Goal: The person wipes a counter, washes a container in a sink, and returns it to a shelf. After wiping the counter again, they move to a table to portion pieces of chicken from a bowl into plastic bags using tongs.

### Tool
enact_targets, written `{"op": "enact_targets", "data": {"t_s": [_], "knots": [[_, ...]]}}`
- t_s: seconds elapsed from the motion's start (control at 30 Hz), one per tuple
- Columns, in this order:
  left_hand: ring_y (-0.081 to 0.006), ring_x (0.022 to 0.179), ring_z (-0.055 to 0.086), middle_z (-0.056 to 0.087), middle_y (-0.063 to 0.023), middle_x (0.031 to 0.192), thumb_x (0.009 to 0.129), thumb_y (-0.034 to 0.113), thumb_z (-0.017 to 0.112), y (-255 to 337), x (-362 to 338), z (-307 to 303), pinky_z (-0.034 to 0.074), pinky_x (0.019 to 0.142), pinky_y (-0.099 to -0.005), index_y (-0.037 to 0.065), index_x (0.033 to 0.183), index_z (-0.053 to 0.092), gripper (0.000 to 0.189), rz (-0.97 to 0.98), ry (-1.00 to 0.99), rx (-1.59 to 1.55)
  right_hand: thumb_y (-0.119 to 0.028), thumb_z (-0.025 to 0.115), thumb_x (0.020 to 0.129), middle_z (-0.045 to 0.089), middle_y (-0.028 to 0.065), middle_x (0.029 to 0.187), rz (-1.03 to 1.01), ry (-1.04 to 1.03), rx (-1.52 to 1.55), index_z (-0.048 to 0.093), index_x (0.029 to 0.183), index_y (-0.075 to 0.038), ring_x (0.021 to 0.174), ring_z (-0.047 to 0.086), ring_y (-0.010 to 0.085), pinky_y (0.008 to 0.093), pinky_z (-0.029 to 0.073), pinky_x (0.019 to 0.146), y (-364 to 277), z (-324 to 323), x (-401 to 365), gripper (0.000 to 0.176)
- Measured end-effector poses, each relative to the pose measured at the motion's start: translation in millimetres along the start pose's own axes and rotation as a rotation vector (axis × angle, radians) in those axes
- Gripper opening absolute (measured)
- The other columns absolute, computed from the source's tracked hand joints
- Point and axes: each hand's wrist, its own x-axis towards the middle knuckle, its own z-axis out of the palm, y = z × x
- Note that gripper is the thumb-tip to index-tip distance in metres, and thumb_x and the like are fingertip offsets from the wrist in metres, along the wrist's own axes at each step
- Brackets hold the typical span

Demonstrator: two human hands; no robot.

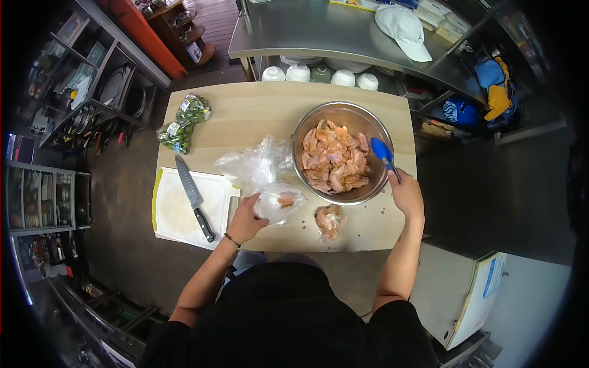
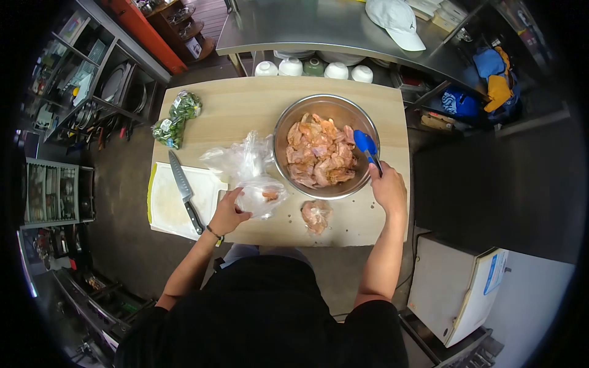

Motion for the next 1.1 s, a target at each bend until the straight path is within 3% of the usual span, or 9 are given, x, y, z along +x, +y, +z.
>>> {"op": "enact_targets", "data": {"t_s": [0.1, 0.2, 0.27, 0.47, 0.6, 0.67, 0.8, 0.97, 1.1], "knots": [[-0.0213, 0.064, 0.061, 0.049, -0.0217, 0.112, 0.065, 0.01, 0.072, 2.4, -0.4, -0.6, 0.051, 0.062, -0.0292, -0.005, 0.127, 0.042, 0.071, -0.003, -0.017, 0.019, -0.032, 0.053, 0.086, 0.064, 0.0197, 0.081, -0.019, 0.041, -0.07, 0.06, 0.104, -0.003, 0.08, 0.061, 0.0373, 0.0453, 0.047, 0.07, -7.9, -4.9, -16.9, 0.035], [-0.0215, 0.064, 0.061, 0.049, -0.0219, 0.112, 0.064, 0.01, 0.072, 1.1, -0.5, 1.2, 0.051, 0.062, -0.0293, -0.005, 0.127, 0.042, 0.071, 0.004, -0.015, 0.012, -0.03, 0.061, 0.08, 0.065, 0.0172, 0.079, -0.162, 0.073, -0.228, 0.061, 0.1, -0.004, 0.078, 0.063, 0.035, 0.0447, 0.049, 0.068, -5.6, 12.4, -15.3, 0.032], [-0.0215, 0.064, 0.061, 0.049, -0.0218, 0.112, 0.064, 0.009, 0.072, 1.6, 0.0, 2.2, 0.051, 0.062, -0.0293, -0.005, 0.127, 0.042, 0.07, -0.003, -0.018, 0.003, -0.025, 0.068, 0.074, 0.065, 0.016, 0.082, -0.274, 0.008, -0.34, 0.056, 0.106, -0.005, 0.08, 0.063, 0.0333, 0.0435, 0.05, 0.069, -16.3, 26.4, -11.1, 0.039], [-0.0211, 0.065, 0.061, 0.049, -0.0211, 0.112, 0.064, 0.008, 0.072, 6.1, 1.0, 2.6, 0.052, 0.062, -0.0294, -0.004, 0.127, 0.042, 0.071, -0.019, -0.034, -0.006, -0.023, 0.071, 0.071, 0.065, 0.0172, 0.087, -0.347, 0.003, -0.404, 0.054, 0.107, 0.001, 0.082, 0.063, 0.0324, 0.0411, 0.051, 0.071, -41.5, 72.5, 17.4, 0.047], [-0.021, 0.066, 0.061, 0.05, -0.0208, 0.111, 0.064, 0.009, 0.073, 4.5, -0.9, 0.0, 0.051, 0.063, -0.0295, -0.003, 0.128, 0.041, 0.072, -0.021, -0.024, -0.01, -0.024, 0.07, 0.072, 0.065, 0.0165, 0.087, -0.291, -0.066, -0.391, 0.056, 0.106, -0.001, 0.083, 0.063, 0.0331, 0.0416, 0.05, 0.072, -33.2, 50.5, 20.0, 0.044], [-0.021, 0.066, 0.06, 0.05, -0.0204, 0.111, 0.065, 0.01, 0.073, -0.8, -2.8, -0.6, 0.051, 0.063, -0.0296, -0.002, 0.129, 0.04, 0.073, -0.014, -0.021, 0.002, -0.024, 0.067, 0.074, 0.064, 0.0189, 0.082, -0.434, -0.14, -0.234, 0.062, 0.103, -0.006, 0.081, 0.063, 0.0347, 0.0432, 0.05, 0.072, -21.6, 38.9, 18.0, 0.034], [-0.0208, 0.065, 0.059, 0.049, -0.0194, 0.11, 0.065, 0.011, 0.073, -7.7, -2.3, 0.4, 0.051, 0.064, -0.03, 0.0, 0.13, 0.039, 0.074, -0.006, -0.025, 0.017, -0.024, 0.067, 0.075, 0.064, 0.0194, 0.082, -0.395, -0.162, -0.208, 0.061, 0.108, -0.009, 0.082, 0.062, 0.0365, 0.044, 0.05, 0.073, -20.3, 31.8, 13.8, 0.037], [-0.0211, 0.066, 0.058, 0.049, -0.0192, 0.11, 0.065, 0.01, 0.072, -3.2, -1.9, 2.1, 0.051, 0.064, -0.0299, 0.0, 0.13, 0.039, 0.073, 0.011, -0.014, -0.005, -0.027, 0.066, 0.077, 0.064, 0.0196, 0.082, -0.418, 0.089, -0.26, 0.058, 0.105, -0.002, 0.076, 0.063, 0.0358, 0.0429, 0.051, 0.067, -41.3, 58.5, 30.8, 0.038], [-0.0214, 0.066, 0.058, 0.049, -0.0193, 0.109, 0.065, 0.009, 0.072, 1.8, -1.3, 2.1, 0.051, 0.064, -0.03, 0.0, 0.13, 0.039, 0.073, 0.016, -0.013, -0.011, -0.03, 0.062, 0.08, 0.064, 0.0196, 0.079, -0.46, 0.087, -0.365, 0.059, 0.098, 0.0, 0.072, 0.063, 0.0362, 0.0431, 0.051, 0.064, -49.5, 82.3, 48.8, 0.035]]}}
